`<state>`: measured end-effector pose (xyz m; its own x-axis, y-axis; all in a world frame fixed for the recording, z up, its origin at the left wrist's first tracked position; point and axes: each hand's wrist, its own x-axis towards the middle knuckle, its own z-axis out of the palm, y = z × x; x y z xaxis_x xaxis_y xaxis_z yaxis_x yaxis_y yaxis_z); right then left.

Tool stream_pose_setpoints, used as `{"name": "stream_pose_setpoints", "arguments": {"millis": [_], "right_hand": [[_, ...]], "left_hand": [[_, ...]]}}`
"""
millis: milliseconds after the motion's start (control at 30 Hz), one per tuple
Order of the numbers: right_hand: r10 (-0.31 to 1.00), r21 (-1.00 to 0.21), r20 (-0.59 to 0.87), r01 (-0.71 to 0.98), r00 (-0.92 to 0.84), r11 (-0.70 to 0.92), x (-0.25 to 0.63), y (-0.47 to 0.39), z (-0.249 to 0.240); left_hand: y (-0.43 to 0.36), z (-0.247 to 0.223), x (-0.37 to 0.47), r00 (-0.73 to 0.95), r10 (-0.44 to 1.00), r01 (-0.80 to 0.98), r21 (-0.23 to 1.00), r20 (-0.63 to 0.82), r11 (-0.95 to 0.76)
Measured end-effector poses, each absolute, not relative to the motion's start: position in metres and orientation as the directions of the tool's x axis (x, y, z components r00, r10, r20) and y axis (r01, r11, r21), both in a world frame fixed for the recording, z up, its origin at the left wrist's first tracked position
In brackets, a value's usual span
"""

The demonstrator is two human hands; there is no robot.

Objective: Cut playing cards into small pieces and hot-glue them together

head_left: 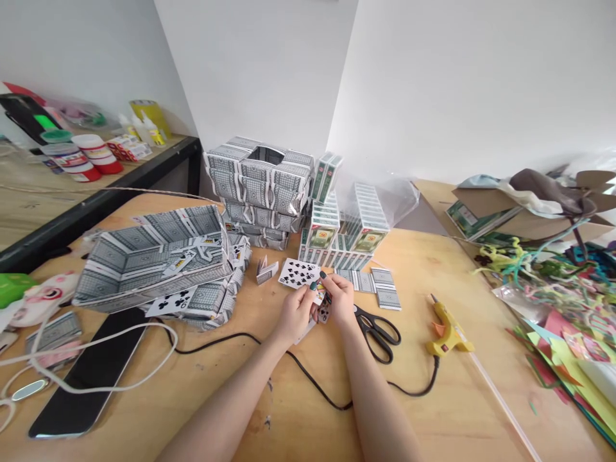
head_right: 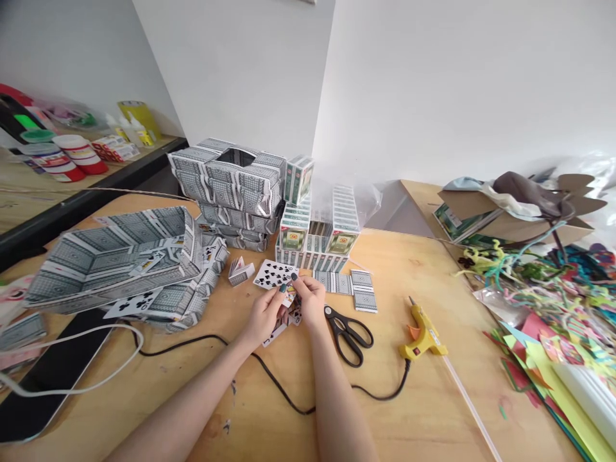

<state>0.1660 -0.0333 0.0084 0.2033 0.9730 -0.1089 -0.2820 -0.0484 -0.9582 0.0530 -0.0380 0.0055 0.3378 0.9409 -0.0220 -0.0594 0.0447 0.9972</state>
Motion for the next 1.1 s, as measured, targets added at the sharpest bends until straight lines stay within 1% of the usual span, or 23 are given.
{"name": "stream_pose_setpoints", "arguments": {"millis": [67, 133, 300, 367, 433, 567, 700, 800, 933, 1100], "right_hand": [[0.959, -0.968, -0.066, -0.251, 0.275, 0.006, 0.167, -0.032, 0.008], [0.953, -0.965, -0.041, -0.261, 0.301, 0.041, 0.167, -0.031, 0.007], [0.984, -0.929, -0.116, -0.365, 0.138, -0.058, 0.166, -0.030, 0.006], [0.982, -0.929, -0.106, -0.369, 0.159, -0.041, 0.165, -0.029, 0.005], [0.971, -0.932, -0.089, -0.362, 0.222, -0.003, 0.164, -0.027, 0.005], [0.943, -0.922, -0.110, -0.386, 0.315, 0.022, 0.159, -0.026, 0.007], [0.924, -0.889, -0.179, -0.459, 0.338, -0.005, 0.155, -0.028, 0.009], [0.935, -0.870, -0.199, -0.492, 0.295, -0.030, 0.155, -0.028, 0.007], [0.970, -0.843, -0.184, -0.533, 0.156, -0.075, 0.157, -0.028, 0.006], [0.988, -0.767, -0.147, -0.636, 0.043, -0.087, 0.162, -0.030, 0.012]], "left_hand": [[-0.038, 0.004, 0.052, 0.364, 0.931, -0.064, 0.996, -0.037, 0.065], [-0.039, 0.004, 0.052, 0.372, 0.928, -0.031, 0.999, -0.017, 0.031], [-0.040, 0.002, 0.051, 0.364, 0.929, 0.056, 0.994, 0.068, -0.095], [-0.040, 0.001, 0.050, 0.366, 0.927, 0.064, 0.992, 0.080, -0.111], [-0.040, -0.001, 0.050, 0.363, 0.928, 0.067, 0.991, 0.087, -0.119], [-0.040, -0.001, 0.051, 0.377, 0.924, 0.038, 0.995, 0.067, -0.088], [-0.039, 0.005, 0.053, 0.423, 0.906, -0.081, 0.996, 0.004, 0.033], [-0.038, 0.010, 0.052, 0.419, 0.907, -0.137, 0.986, -0.030, 0.095], [-0.035, 0.012, 0.050, 0.382, 0.922, -0.165, 0.977, -0.060, 0.132], [-0.030, 0.010, 0.050, 0.346, 0.937, -0.263, 0.955, -0.041, 0.139]]}}
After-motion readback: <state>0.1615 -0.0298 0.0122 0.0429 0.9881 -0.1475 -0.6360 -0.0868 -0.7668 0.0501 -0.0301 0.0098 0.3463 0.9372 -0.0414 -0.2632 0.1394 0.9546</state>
